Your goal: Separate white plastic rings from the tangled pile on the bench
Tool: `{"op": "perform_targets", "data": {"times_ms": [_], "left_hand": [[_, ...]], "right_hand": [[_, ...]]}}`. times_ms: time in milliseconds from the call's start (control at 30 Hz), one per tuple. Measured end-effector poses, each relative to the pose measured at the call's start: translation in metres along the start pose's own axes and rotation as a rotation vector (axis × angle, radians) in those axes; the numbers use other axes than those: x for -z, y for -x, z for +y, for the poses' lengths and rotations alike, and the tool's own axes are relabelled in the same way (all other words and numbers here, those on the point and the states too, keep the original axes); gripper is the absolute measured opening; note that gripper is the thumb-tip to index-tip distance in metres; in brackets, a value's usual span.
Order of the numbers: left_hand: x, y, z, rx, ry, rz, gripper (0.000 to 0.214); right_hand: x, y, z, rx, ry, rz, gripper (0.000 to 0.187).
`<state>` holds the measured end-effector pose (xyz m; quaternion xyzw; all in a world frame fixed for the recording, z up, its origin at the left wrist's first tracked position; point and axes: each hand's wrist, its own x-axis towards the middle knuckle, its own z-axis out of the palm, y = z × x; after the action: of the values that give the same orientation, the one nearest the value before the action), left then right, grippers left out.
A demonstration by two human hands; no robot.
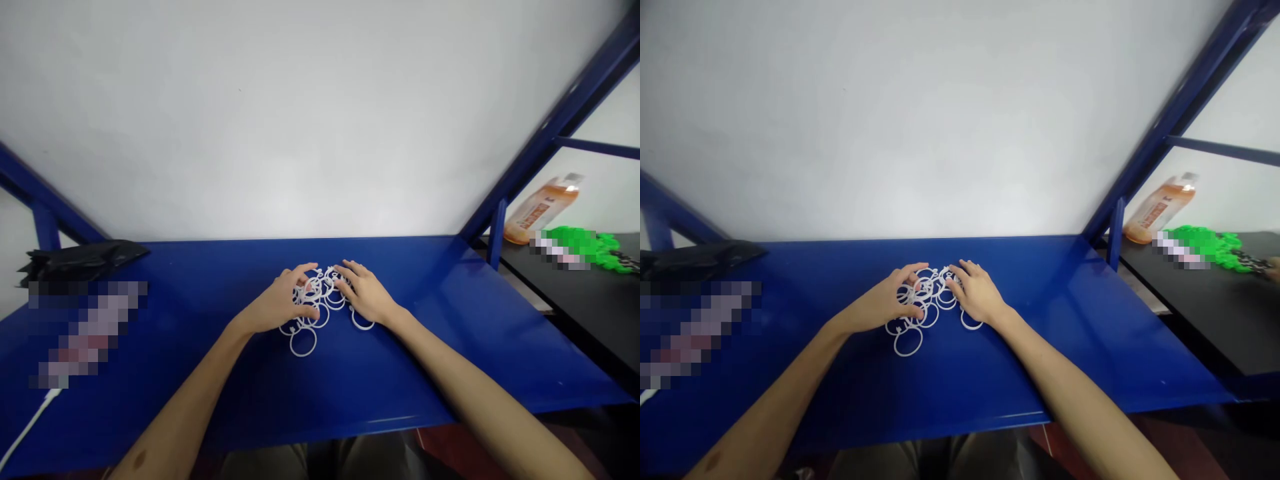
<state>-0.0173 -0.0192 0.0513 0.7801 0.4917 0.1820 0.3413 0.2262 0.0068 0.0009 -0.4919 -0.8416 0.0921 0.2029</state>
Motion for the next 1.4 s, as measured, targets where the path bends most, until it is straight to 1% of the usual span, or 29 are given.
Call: {"op": "perform_targets", "data": {"times_ms": [33,67,167,233,300,367,433,500,567,667,733,800,900,1067,1133,1200,1300,1400], "left_hand": [[-0.003,-0.001,-0.001,-0.004,-0.038,0.034,0.087],[-0.008,-0.003,-0.003,-0.020,-0.089,0.079,0.086],[-0.025,-0.009,-0.010,-0.111,-0.280,0.210,0.061],[-0.034,-0.010,-0.015,-0.137,-0.370,0.265,0.060],[-0.038,-0.008,-0.019,-0.150,-0.420,0.254,0.072],[-0.040,-0.005,-0.021,-0.150,-0.451,0.194,0.090],[-0.040,-0.003,-0.021,-0.127,-0.478,0.131,0.105],[-0.042,-0.002,-0.021,-0.095,-0.500,0.105,0.110],[-0.045,-0.004,-0.020,-0.070,-0.518,0.117,0.105],[-0.051,-0.009,-0.018,-0.064,-0.533,0.158,0.089],[-0.053,-0.013,-0.017,-0.078,-0.539,0.191,0.079],[-0.055,-0.016,-0.016,-0.093,-0.543,0.225,0.072],[-0.055,-0.020,-0.016,-0.114,-0.536,0.246,0.067],[-0.054,-0.021,-0.018,-0.214,-0.461,0.256,0.066],[-0.054,-0.021,-0.018,-0.265,-0.413,0.255,0.069],[-0.055,-0.020,-0.016,-0.298,-0.384,0.251,0.071],[-0.057,-0.018,-0.010,-0.306,-0.395,0.272,0.072],[-0.058,-0.016,-0.003,-0.301,-0.417,0.330,0.072]], "right_hand": [[0.000,0.000,0.001,-0.006,-0.003,0.009,0.055],[0.000,-0.001,0.001,-0.012,-0.013,0.019,0.054],[0.001,-0.001,-0.001,-0.029,-0.053,0.056,0.051],[0.002,0.000,-0.003,-0.051,-0.063,0.092,0.046],[0.002,0.001,-0.004,-0.092,-0.057,0.128,0.044],[0.002,0.001,-0.005,-0.128,-0.050,0.145,0.047],[0.001,0.002,-0.006,-0.116,-0.055,0.132,0.051],[0.000,0.003,-0.007,-0.067,-0.072,0.094,0.056],[-0.001,0.004,-0.009,-0.026,-0.091,0.043,0.061],[-0.002,0.005,-0.014,0.005,-0.110,-0.029,0.067],[-0.003,0.005,-0.017,0.018,-0.113,-0.054,0.069],[-0.005,0.005,-0.019,0.034,-0.120,-0.049,0.068],[-0.009,0.005,-0.018,0.063,-0.139,-0.018,0.066],[-0.013,0.002,-0.014,0.071,-0.148,-0.017,0.074],[-0.012,0.000,-0.013,0.060,-0.192,0.017,0.075],[-0.011,-0.002,-0.014,0.049,-0.270,0.080,0.076],[-0.009,-0.003,-0.017,0.017,-0.419,0.225,0.074],[-0.006,-0.003,-0.017,-0.025,-0.549,0.346,0.067]]}}
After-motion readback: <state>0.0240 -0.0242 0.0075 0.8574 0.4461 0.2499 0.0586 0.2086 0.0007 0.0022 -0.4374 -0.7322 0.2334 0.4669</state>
